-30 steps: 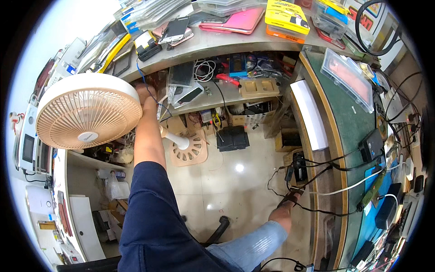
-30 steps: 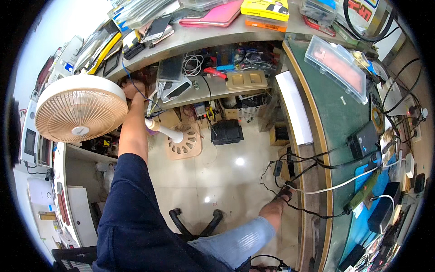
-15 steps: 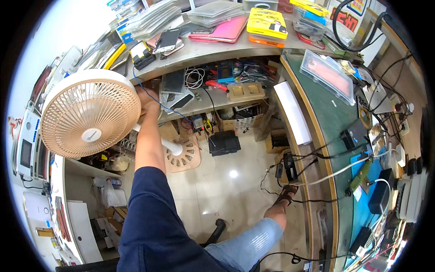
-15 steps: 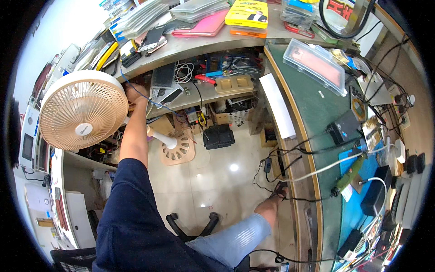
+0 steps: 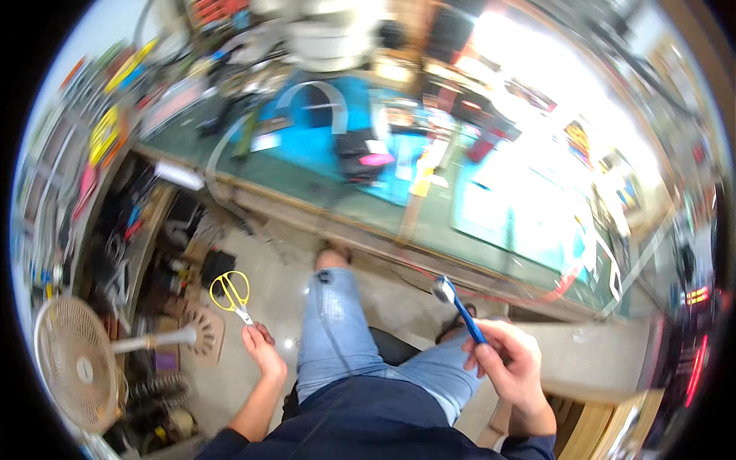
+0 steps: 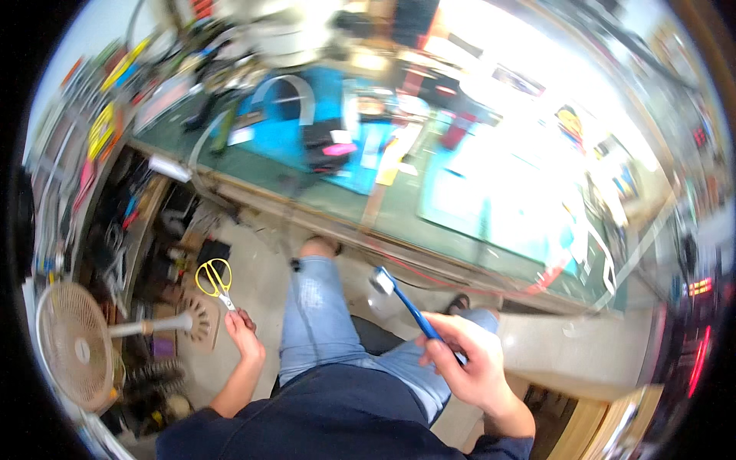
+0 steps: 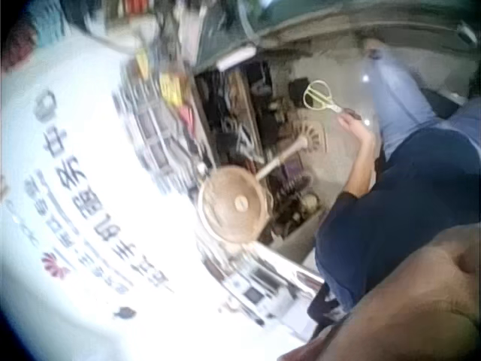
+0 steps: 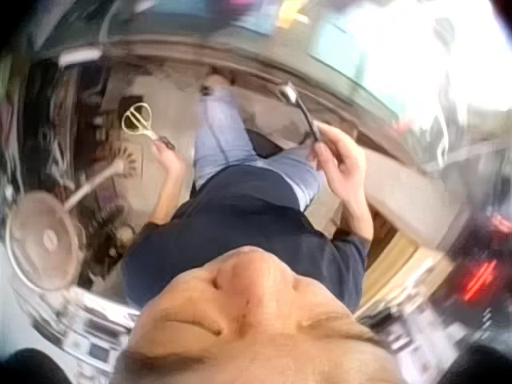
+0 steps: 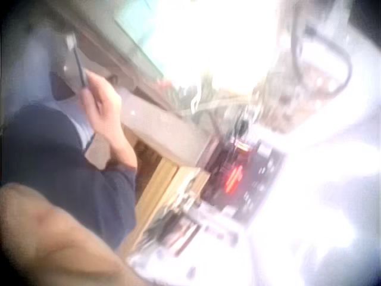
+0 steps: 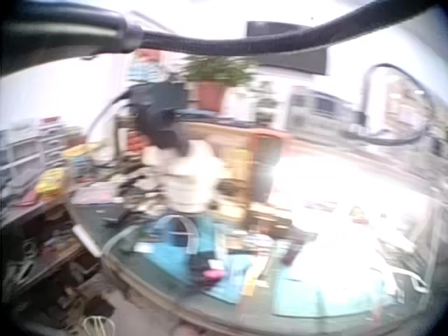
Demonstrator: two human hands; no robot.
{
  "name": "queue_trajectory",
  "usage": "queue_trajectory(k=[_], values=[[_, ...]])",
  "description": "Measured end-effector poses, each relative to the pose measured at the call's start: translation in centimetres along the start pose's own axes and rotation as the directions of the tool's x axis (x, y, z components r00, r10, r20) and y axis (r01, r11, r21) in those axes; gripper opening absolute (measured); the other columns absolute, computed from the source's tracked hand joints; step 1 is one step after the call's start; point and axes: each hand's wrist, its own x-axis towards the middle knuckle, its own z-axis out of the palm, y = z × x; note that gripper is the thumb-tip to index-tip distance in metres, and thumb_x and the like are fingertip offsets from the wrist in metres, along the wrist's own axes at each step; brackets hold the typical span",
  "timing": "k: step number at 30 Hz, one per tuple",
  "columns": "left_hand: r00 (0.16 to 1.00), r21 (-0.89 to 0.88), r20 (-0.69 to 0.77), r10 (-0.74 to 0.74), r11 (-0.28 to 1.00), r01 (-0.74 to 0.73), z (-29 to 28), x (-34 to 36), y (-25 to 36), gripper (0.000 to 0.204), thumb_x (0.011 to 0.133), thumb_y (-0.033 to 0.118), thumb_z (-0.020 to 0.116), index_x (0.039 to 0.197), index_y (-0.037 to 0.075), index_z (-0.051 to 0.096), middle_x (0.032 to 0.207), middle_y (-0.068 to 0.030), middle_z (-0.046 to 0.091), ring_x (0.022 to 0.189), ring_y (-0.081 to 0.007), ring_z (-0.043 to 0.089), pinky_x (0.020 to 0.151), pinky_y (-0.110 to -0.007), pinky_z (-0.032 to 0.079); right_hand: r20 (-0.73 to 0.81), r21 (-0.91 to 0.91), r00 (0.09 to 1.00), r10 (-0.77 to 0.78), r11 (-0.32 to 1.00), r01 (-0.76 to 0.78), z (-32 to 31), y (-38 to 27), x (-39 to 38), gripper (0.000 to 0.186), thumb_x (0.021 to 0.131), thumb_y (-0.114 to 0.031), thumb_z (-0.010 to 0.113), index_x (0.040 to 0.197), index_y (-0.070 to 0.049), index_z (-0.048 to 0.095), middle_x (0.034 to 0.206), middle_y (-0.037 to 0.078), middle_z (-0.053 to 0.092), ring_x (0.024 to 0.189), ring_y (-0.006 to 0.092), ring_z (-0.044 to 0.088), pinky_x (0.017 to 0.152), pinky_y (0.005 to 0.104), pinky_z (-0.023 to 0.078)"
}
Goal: The person uses scissors to cut a cable and then uses pliers and tweezers to manipulate electronic components and wires on a workbench.
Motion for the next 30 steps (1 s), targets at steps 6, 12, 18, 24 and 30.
queue_trajectory(k=[6, 12, 18, 24, 30], values=[[0.313, -0.049, 0.933, 0.180, 0.922, -0.385, 13.2, -17.8, 11.6, 0.026, 0.107, 0.022, 0.054, 0.114, -0.001, 0.063, 0.119, -0.0115, 0.055, 0.093, -0.0150, 0.061, 0.076, -0.025, 0.051, -0.402, 0.321, 0.906, 0.137, 0.947, -0.001, -6.8, 8.4, -10.2, 0.027, 0.101, -0.001, 0.055, 0.128, 0.000, 0.056, 0.098, 0.009, 0.072, 0.071, 0.0097, 0.065, 0.060, 0.0227, 0.050], [-0.440, 0.308, 0.811, -0.386, 0.921, -0.240, 21.7, -24.5, 12.9, 0.032, 0.106, 0.026, 0.057, 0.109, -0.002, 0.070, 0.160, -0.0210, 0.035, 0.139, -0.0265, 0.046, 0.110, -0.041, 0.043, -0.169, 0.724, 0.966, 0.196, 0.689, -0.013, -0.7, 12.4, -13.6, 0.030, 0.102, -0.006, 0.059, 0.131, 0.000, 0.051, 0.107, 0.009, 0.065, 0.091, 0.0185, 0.072, 0.067, 0.0266, 0.058], [-0.329, 0.491, 0.775, -0.540, 0.842, -0.224, 22.9, -29.5, 8.2, 0.029, 0.106, 0.023, 0.057, 0.109, -0.002, 0.072, 0.116, -0.0083, 0.067, 0.111, -0.0175, 0.064, 0.097, -0.033, 0.050, -0.556, 0.205, 0.830, 0.047, 0.975, 0.082, -0.2, 16.7, -18.7, 0.021, 0.096, -0.001, 0.067, 0.117, 0.000, 0.063, 0.117, 0.015, 0.067, 0.085, 0.0225, 0.073, 0.073, 0.0295, 0.059], [-0.370, 0.122, 0.688, -0.624, 0.603, -0.789, 25.2, -30.8, 4.9, 0.023, 0.102, 0.016, 0.060, 0.102, -0.004, 0.071, 0.101, -0.0109, 0.071, 0.094, -0.0210, 0.070, 0.084, -0.034, 0.056, -0.495, -0.671, 0.817, -0.296, 0.728, -0.143, -4.2, 17.8, -20.7, 0.057, 0.078, -0.003, 0.066, 0.135, -0.004, 0.060, 0.116, 0.010, 0.064, 0.114, 0.0269, 0.061, 0.099, 0.0397, 0.048], [-0.442, 0.160, 0.492, -0.750, 0.577, -0.801, 29.3, -32.4, -0.2, 0.032, 0.107, 0.025, 0.052, 0.110, -0.001, 0.070, 0.095, -0.0094, 0.071, 0.088, -0.0172, 0.067, 0.082, -0.032, 0.054, -0.328, -0.651, 0.944, -0.023, 0.730, -0.209, -5.3, 26.2, -20.3, 0.047, 0.080, -0.009, 0.066, 0.127, -0.008, 0.062, 0.091, 0.008, 0.061, 0.083, 0.0285, 0.064, 0.082, 0.0397, 0.054]])
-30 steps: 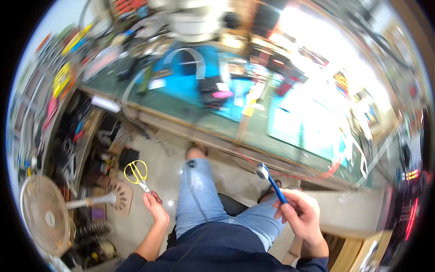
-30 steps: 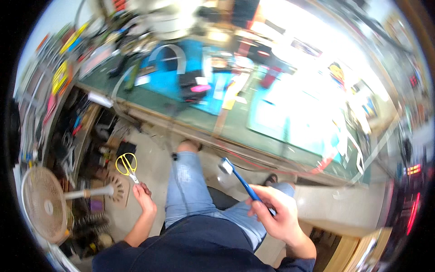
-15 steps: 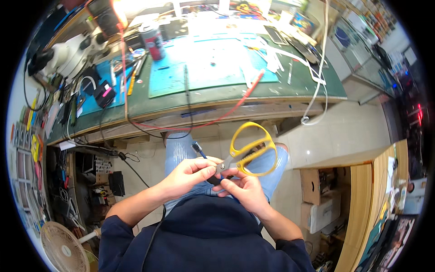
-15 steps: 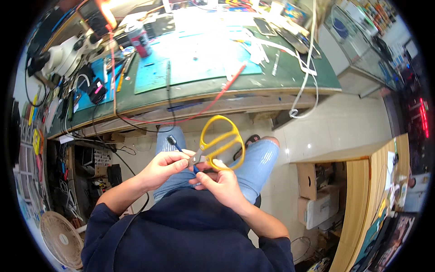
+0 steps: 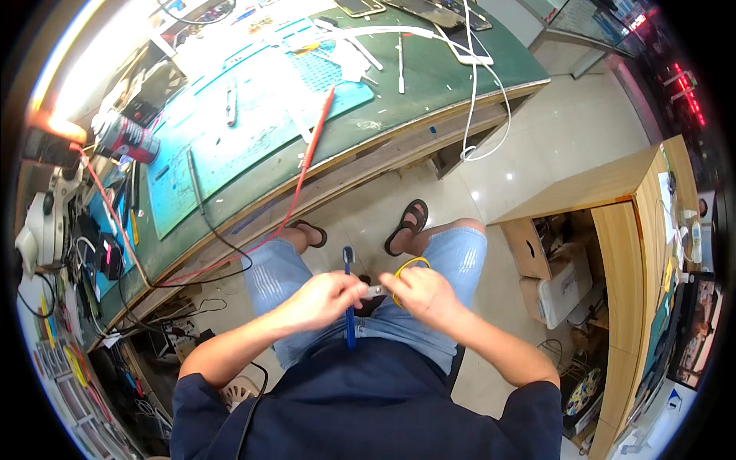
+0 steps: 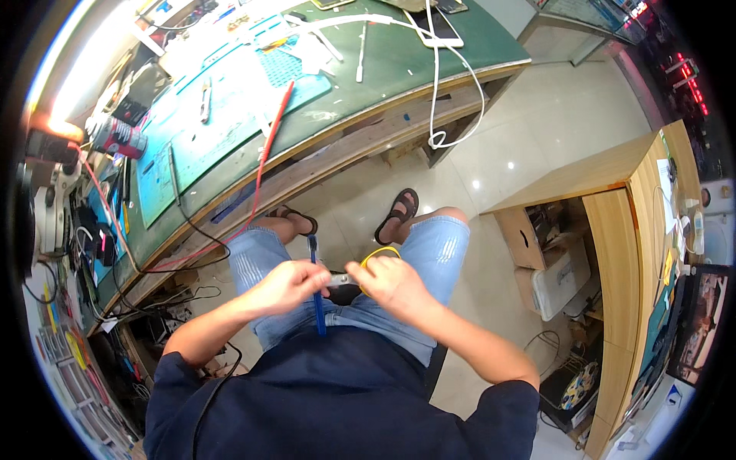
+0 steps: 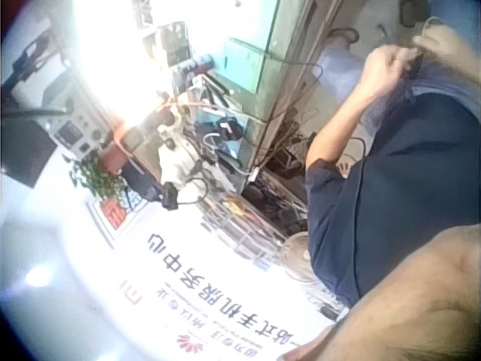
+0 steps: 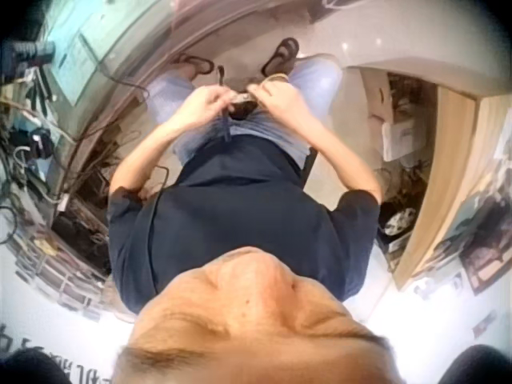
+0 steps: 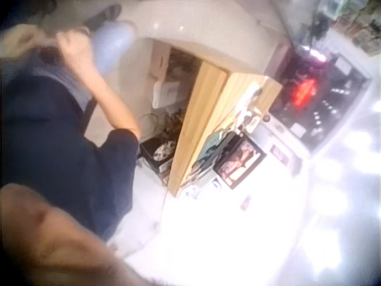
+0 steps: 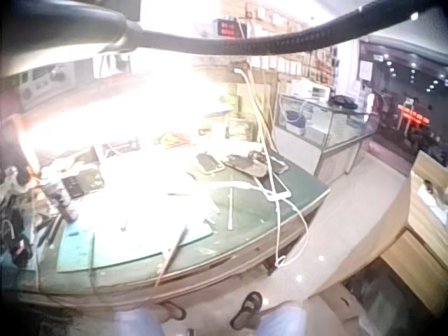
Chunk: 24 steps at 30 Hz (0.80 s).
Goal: The person uses scissors to cut a cable and then uses pliers and tweezers to manipulate electronic components and wires on a workbench.
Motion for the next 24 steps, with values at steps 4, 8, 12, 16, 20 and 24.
queue_trajectory(k=[4, 8, 12, 16, 20, 24], values=[[0.989, -0.241, -0.004, -0.147, 0.960, 0.142, -2.1, 2.7, -2.4, 0.042, 0.107, 0.034, 0.051, 0.128, 0.001, 0.064, 0.107, -0.0114, 0.067, 0.088, -0.0195, 0.066, 0.080, -0.035, 0.054, -0.120, 0.557, 0.850, 0.514, 0.743, -0.370, 9.0, 11.6, -1.8, 0.035, 0.087, -0.026, 0.076, 0.113, -0.008, 0.062, 0.093, 0.005, 0.067, 0.070, 0.0247, 0.064, 0.067, 0.0369, 0.055], [0.995, -0.180, -0.028, -0.098, 0.979, 0.091, -0.5, 3.1, -5.7, 0.036, 0.103, 0.019, 0.055, 0.137, 0.008, 0.060, 0.118, -0.0095, 0.063, 0.097, -0.0199, 0.063, 0.088, -0.032, 0.051, 0.505, 0.760, 0.388, 0.771, -0.184, -0.623, 15.7, 23.5, 9.2, 0.058, 0.090, -0.048, 0.076, 0.121, -0.003, 0.058, 0.094, 0.008, 0.067, 0.077, 0.0192, 0.063, 0.066, 0.0311, 0.052], [0.992, -0.299, -0.013, -0.128, 0.947, 0.119, 1.4, 5.6, -6.6, 0.039, 0.101, 0.007, 0.053, 0.140, 0.009, 0.058, 0.113, -0.0083, 0.063, 0.085, -0.0179, 0.058, 0.084, -0.031, 0.049, 0.545, 0.834, 0.262, 0.797, -0.480, -0.272, 24.9, 38.7, 15.0, 0.048, 0.091, -0.037, 0.076, 0.119, -0.003, 0.058, 0.099, 0.010, 0.066, 0.080, 0.0176, 0.062, 0.066, 0.0307, 0.051], [0.992, -0.205, 0.055, -0.114, 0.971, 0.123, 0.4, 5.0, -6.9, 0.053, 0.100, -0.005, 0.044, 0.151, 0.010, 0.046, 0.132, -0.0121, 0.057, 0.085, -0.0159, 0.060, 0.081, -0.028, 0.051, 0.465, 0.885, 0.209, 0.860, -0.454, -0.103, 31.3, 40.6, 18.7, 0.044, 0.092, -0.033, 0.074, 0.120, -0.003, 0.059, 0.100, 0.010, 0.066, 0.081, 0.0179, 0.062, 0.065, 0.0314, 0.051], [0.969, -0.341, 0.095, -0.227, 0.907, 0.246, -0.5, 6.0, -5.4, 0.065, 0.099, -0.011, 0.039, 0.159, 0.011, 0.028, 0.149, -0.0145, 0.049, 0.086, -0.0162, 0.063, 0.077, -0.028, 0.053, 0.341, 0.940, 0.127, 0.931, -0.334, -0.072, 34.6, 38.1, 19.5, 0.040, 0.093, -0.029, 0.073, 0.120, -0.002, 0.059, 0.101, 0.009, 0.066, 0.081, 0.0181, 0.062, 0.065, 0.0322, 0.051], [0.961, -0.342, 0.232, -0.152, 0.912, 0.227, 0.1, 6.7, -5.3, 0.058, 0.100, -0.010, 0.037, 0.153, 0.009, 0.022, 0.152, -0.0168, 0.046, 0.078, -0.0144, 0.064, 0.067, -0.027, 0.052, 0.129, 0.985, 0.011, 0.992, -0.127, -0.118, 36.5, 33.2, 17.1, 0.037, 0.094, -0.025, 0.071, 0.120, -0.002, 0.059, 0.102, 0.009, 0.066, 0.082, 0.0184, 0.062, 0.064, 0.0329, 0.051]])
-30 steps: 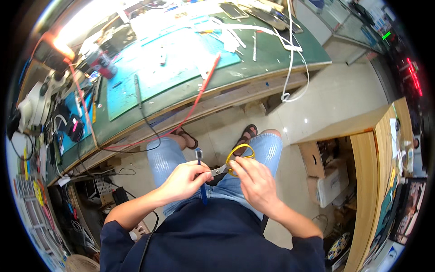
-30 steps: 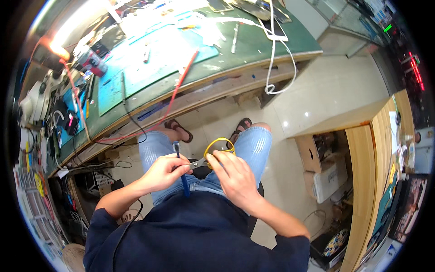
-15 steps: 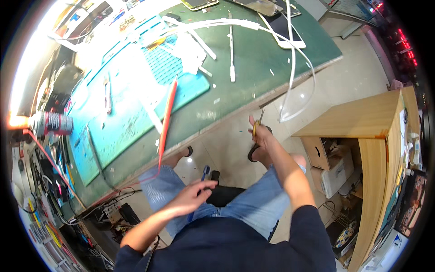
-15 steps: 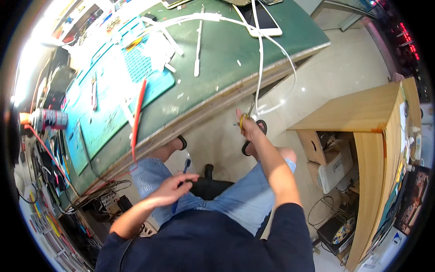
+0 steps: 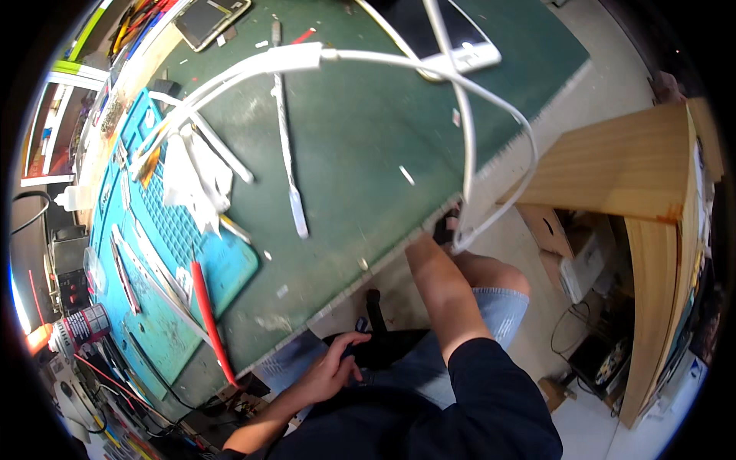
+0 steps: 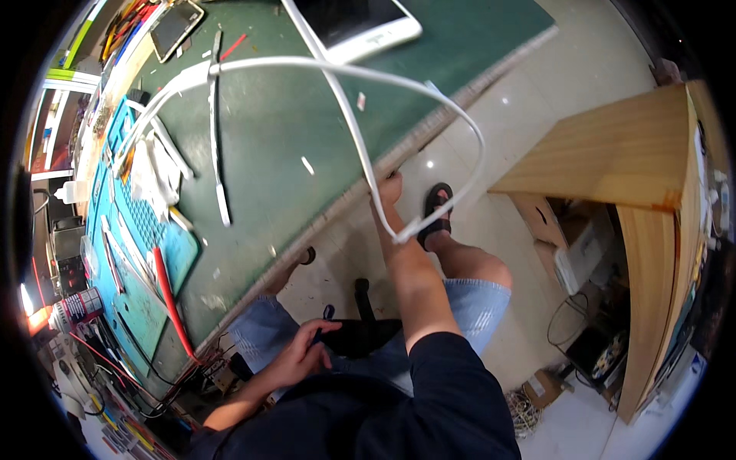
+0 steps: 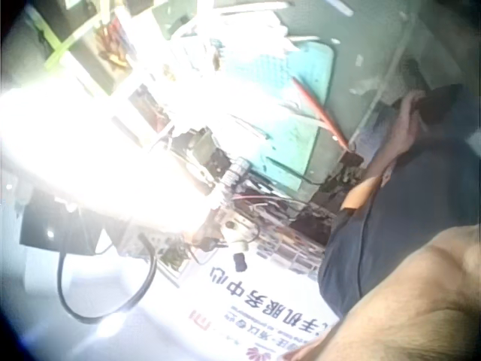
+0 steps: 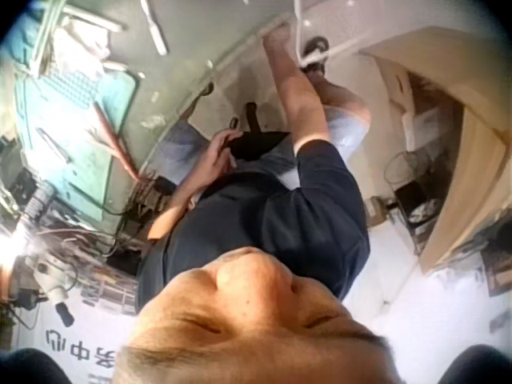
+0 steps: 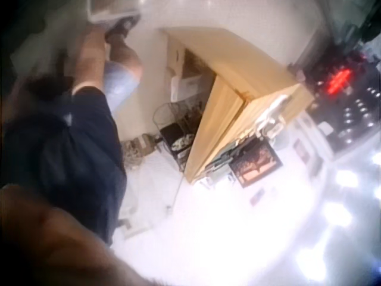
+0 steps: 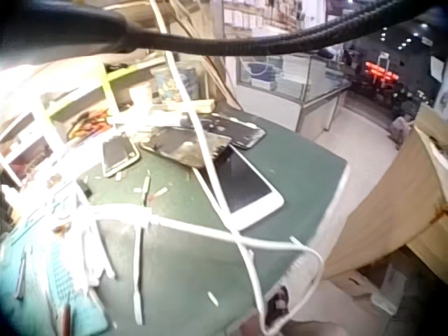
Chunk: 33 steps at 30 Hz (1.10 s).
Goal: The person uses scissors to cut a cable and then uses pliers and tweezers to manipulate electronic components and wires on a workbench.
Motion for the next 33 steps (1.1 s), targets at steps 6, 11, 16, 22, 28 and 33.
queue_trajectory(k=[6, 11, 16, 22, 28, 33], values=[[0.996, -0.068, -0.085, 0.035, 0.997, -0.040, 1.6, 0.8, -1.5, 0.059, 0.098, -0.010, 0.038, 0.150, 0.010, 0.018, 0.136, -0.0161, 0.059, 0.069, -0.0107, 0.055, 0.065, -0.025, 0.049, -0.081, 0.023, 0.987, 0.135, 0.991, -0.134, -7.7, -0.8, -15.1, 0.031, 0.091, -0.003, 0.065, 0.122, 0.000, 0.057, 0.107, 0.008, 0.066, 0.088, 0.0206, 0.064, 0.069, 0.0353, 0.055], [0.991, -0.130, -0.108, 0.084, 0.987, -0.098, 3.8, 0.2, -3.6, 0.059, 0.099, -0.004, 0.042, 0.152, 0.008, 0.018, 0.131, -0.0109, 0.062, 0.067, -0.0095, 0.050, 0.063, -0.027, 0.047, -0.128, 0.161, 0.968, 0.217, 0.967, -0.196, -13.5, 2.4, -15.8, 0.032, 0.087, 0.004, 0.067, 0.117, -0.001, 0.059, 0.105, 0.009, 0.066, 0.083, 0.0213, 0.065, 0.066, 0.0362, 0.054], [0.973, -0.176, -0.197, 0.121, 0.972, -0.156, 5.0, 0.6, -5.4, 0.049, 0.104, 0.003, 0.047, 0.150, 0.008, 0.030, 0.118, -0.0114, 0.064, 0.064, -0.0079, 0.050, 0.058, -0.023, 0.044, 0.154, 0.239, 0.871, 0.466, 0.838, -0.490, -14.0, 2.3, -12.3, 0.023, 0.095, -0.008, 0.070, 0.113, -0.003, 0.057, 0.093, 0.010, 0.065, 0.075, 0.0239, 0.065, 0.058, 0.0406, 0.056], [0.953, -0.375, -0.302, 0.021, 0.917, -0.139, 2.3, 5.9, -6.8, 0.039, 0.110, 0.015, 0.046, 0.148, 0.013, 0.043, 0.092, -0.0029, 0.059, 0.058, -0.0045, 0.045, 0.050, -0.021, 0.036, -0.006, 0.211, 0.957, 0.289, 0.936, -0.281, -15.4, -2.1, -12.5, 0.032, 0.093, -0.037, 0.074, 0.092, -0.007, 0.062, 0.070, 0.003, 0.059, 0.056, 0.0159, 0.055, 0.048, 0.0289, 0.043], [0.954, -0.381, -0.291, 0.067, 0.907, -0.180, 1.5, 11.5, -5.1, 0.037, 0.111, 0.018, 0.044, 0.147, 0.013, 0.045, 0.093, -0.0026, 0.057, 0.059, -0.0041, 0.042, 0.050, -0.020, 0.033, 0.309, -0.215, 0.887, 0.343, 0.934, -0.286, -15.2, -17.4, -19.7, 0.052, 0.089, -0.050, 0.078, 0.114, -0.006, 0.068, 0.074, 0.000, 0.058, 0.062, 0.0095, 0.051, 0.053, 0.0255, 0.039], [0.977, -0.457, -0.181, 0.113, 0.870, -0.185, -0.7, 15.8, -4.6, 0.037, 0.112, 0.023, 0.043, 0.146, 0.011, 0.045, 0.091, -0.0027, 0.056, 0.060, -0.0048, 0.043, 0.050, -0.021, 0.032, 0.500, -0.630, 0.843, -0.200, 0.584, 0.512, -17.5, -21.0, -22.2, 0.064, 0.083, -0.040, 0.084, 0.134, -0.006, 0.063, 0.076, 0.006, 0.060, 0.069, 0.0181, 0.058, 0.062, 0.0345, 0.048]])
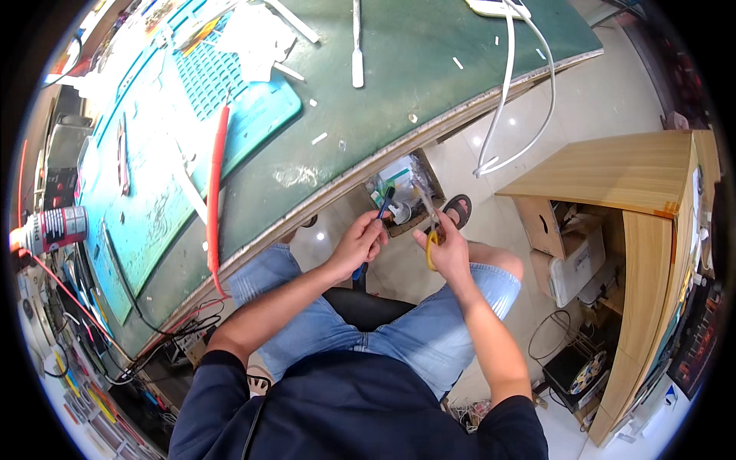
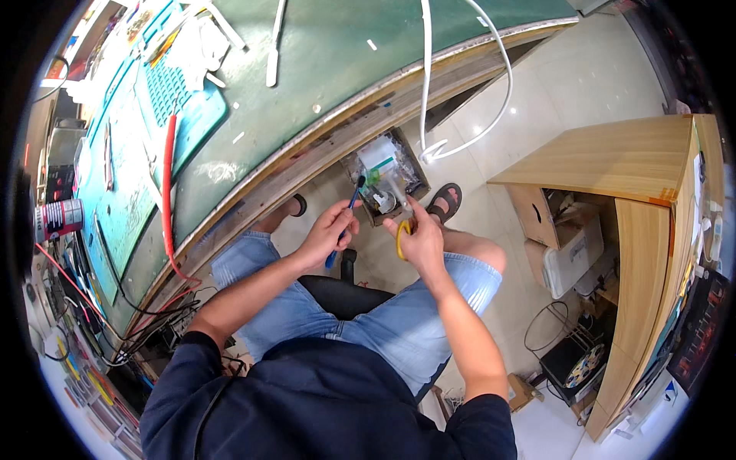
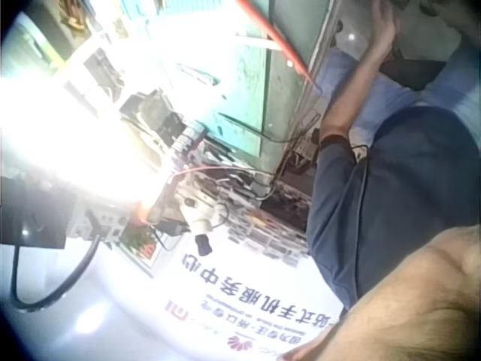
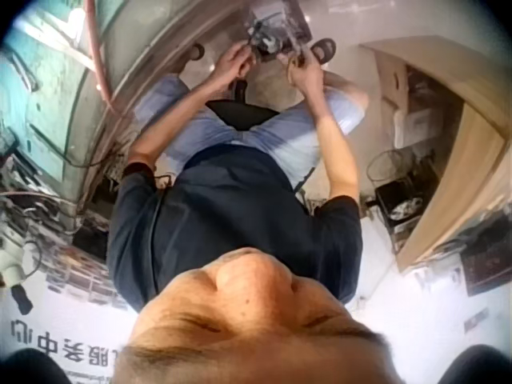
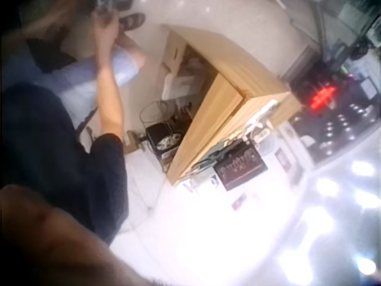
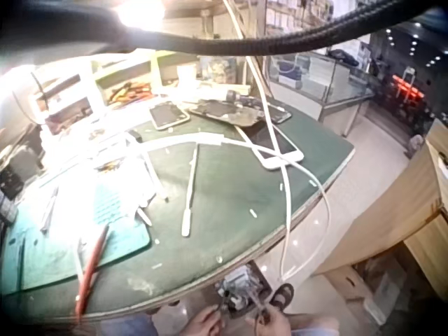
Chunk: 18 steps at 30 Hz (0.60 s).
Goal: The person uses scissors to cut a cable and then uses pliers and tweezers to manipulate electronic components and wires on a workbench.
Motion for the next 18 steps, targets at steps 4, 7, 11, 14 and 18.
queue_trajectory(k=[4, 7, 11, 14, 18], values=[[0.999, 0.017, 0.035, 0.024, 1.000, -0.025, -1.5, 3.0, 0.3, 0.025, 0.111, 0.025, 0.044, 0.129, 0.010, 0.050, 0.090, -0.0039, 0.056, 0.059, -0.0053, 0.041, 0.050, -0.021, 0.031, -0.176, -0.112, 0.964, -0.200, 0.977, 0.183, 0.5, -2.5, 0.5, 0.051, 0.077, -0.026, 0.086, 0.118, -0.004, 0.065, 0.078, 0.009, 0.061, 0.076, 0.0273, 0.062, 0.069, 0.0412, 0.052], [0.999, -0.019, 0.039, -0.002, 1.000, 0.003, -1.4, 4.8, 1.1, 0.017, 0.110, 0.024, 0.045, 0.119, 0.010, 0.049, 0.088, -0.0016, 0.053, 0.057, -0.0044, 0.038, 0.049, -0.021, 0.029, -0.222, -0.185, 0.906, -0.361, 0.928, 0.324, 1.1, -2.3, 2.1, 0.044, 0.075, -0.015, 0.082, 0.114, -0.004, 0.064, 0.088, 0.012, 0.061, 0.086, 0.0332, 0.061, 0.077, 0.0433, 0.051], [0.989, -0.193, 0.078, -0.125, 0.971, 0.138, -0.8, 4.8, 2.2, 0.020, 0.111, 0.029, 0.045, 0.120, 0.013, 0.050, 0.082, 0.0023, 0.046, 0.059, -0.0036, 0.035, 0.050, -0.020, 0.028, -0.182, -0.272, 0.917, -0.354, 0.915, 0.300, 1.3, -1.1, 1.6, 0.042, 0.074, -0.013, 0.080, 0.112, -0.005, 0.064, 0.094, 0.014, 0.059, 0.093, 0.0355, 0.059, 0.082, 0.0459, 0.049], [0.987, -0.204, 0.110, -0.119, 0.969, 0.139, -0.1, 4.1, 1.7, 0.024, 0.112, 0.030, 0.044, 0.125, 0.012, 0.052, 0.083, 0.0016, 0.047, 0.061, -0.0044, 0.037, 0.052, -0.021, 0.031, -0.224, -0.304, 0.910, -0.349, 0.912, 0.275, 1.4, -0.8, 1.1, 0.042, 0.073, -0.014, 0.079, 0.111, -0.005, 0.064, 0.095, 0.014, 0.058, 0.093, 0.0355, 0.058, 0.081, 0.0454, 0.048], [0.983, -0.204, 0.122, -0.134, 0.966, 0.157, 1.3, 4.0, 1.5, 0.031, 0.111, 0.025, 0.045, 0.130, 0.005, 0.060, 0.091, 0.0004, 0.054, 0.080, -0.0075, 0.051, 0.069, -0.026, 0.048, -0.260, -0.280, 0.904, -0.338, 0.923, 0.265, 1.7, -0.3, 0.8, 0.043, 0.070, -0.012, 0.078, 0.109, -0.004, 0.063, 0.095, 0.015, 0.057, 0.093, 0.0355, 0.058, 0.079, 0.0443, 0.047]])
